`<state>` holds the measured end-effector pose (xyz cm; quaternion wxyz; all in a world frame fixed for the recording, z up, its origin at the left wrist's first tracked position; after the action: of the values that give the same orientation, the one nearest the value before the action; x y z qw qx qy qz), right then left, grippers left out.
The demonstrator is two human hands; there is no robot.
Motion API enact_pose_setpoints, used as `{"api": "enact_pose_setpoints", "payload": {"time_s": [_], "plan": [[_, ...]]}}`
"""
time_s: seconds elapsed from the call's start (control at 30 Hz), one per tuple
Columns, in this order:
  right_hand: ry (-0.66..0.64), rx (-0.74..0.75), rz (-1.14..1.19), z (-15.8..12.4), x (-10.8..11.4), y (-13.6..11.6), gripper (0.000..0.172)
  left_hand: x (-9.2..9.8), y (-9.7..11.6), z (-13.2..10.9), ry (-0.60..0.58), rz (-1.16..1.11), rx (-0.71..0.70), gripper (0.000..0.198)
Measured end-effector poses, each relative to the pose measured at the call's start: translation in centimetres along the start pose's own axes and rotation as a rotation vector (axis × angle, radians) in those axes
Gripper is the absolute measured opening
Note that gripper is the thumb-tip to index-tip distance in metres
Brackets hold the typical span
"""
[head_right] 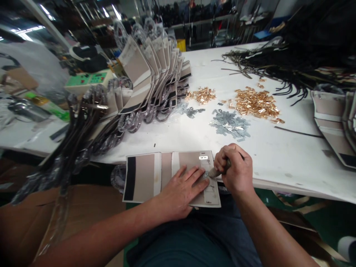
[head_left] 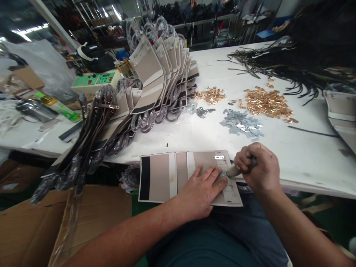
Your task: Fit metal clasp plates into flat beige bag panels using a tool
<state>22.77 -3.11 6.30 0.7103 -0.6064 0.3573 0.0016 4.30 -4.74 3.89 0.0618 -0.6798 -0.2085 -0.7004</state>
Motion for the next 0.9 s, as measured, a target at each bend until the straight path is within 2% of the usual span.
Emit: {"api": "enact_pose_setpoints", "payload": {"time_s": [0.1, 0.3, 0.43, 0.53, 0.6, 0.8, 0.9], "plan": [[0.039, -0.004, 0.054, 0.5, 0.5, 0.4, 0.030, -0.2, -0.2, -0.2, 0.008, -0.025, -0.002, 0.091], [0.156, -0.120, 0.194, 1.7, 3.1, 1.7, 0.030, -0.7, -1.0, -0.3, 0.035, -0.076, -0.015, 0.089], [0.136, -0.097, 0.162, 1.4, 2.4, 1.9, 0.028, -0.9, -1.4, -0.3, 0.045, -0.087, -0.030, 0.090], [0.057, -0.021, 0.047, 0.3, 0.5, 1.6, 0.028, -0.9, -1.6, -0.5, 0.060, -0.092, -0.039, 0.089], [-0.040, 0.047, -0.081, -0.8, -1.0, 1.5, 0.031, -0.9, -1.7, -0.6, 0.072, -0.098, -0.042, 0.089], [-0.373, 0.257, -0.708, -3.3, -5.4, 1.7, 0.042, -1.3, -1.9, -1.1, 0.129, -0.118, -0.028, 0.085], [-0.480, 0.274, -0.867, -3.0, -7.1, 1.9, 0.042, -1.3, -1.8, -1.4, 0.160, -0.105, -0.006, 0.083]]}}
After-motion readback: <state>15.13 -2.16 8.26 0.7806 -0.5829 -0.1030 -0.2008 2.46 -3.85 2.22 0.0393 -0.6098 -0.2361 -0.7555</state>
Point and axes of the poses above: each hand's wrist, its own z-axis towards the middle knuckle, its own x-axis out of the back of the hand, y = z × x, the point moved 5 cm from there along z, towards the middle knuckle, and after that the axes turned 3 degrees about y, right-handed, at the moved point
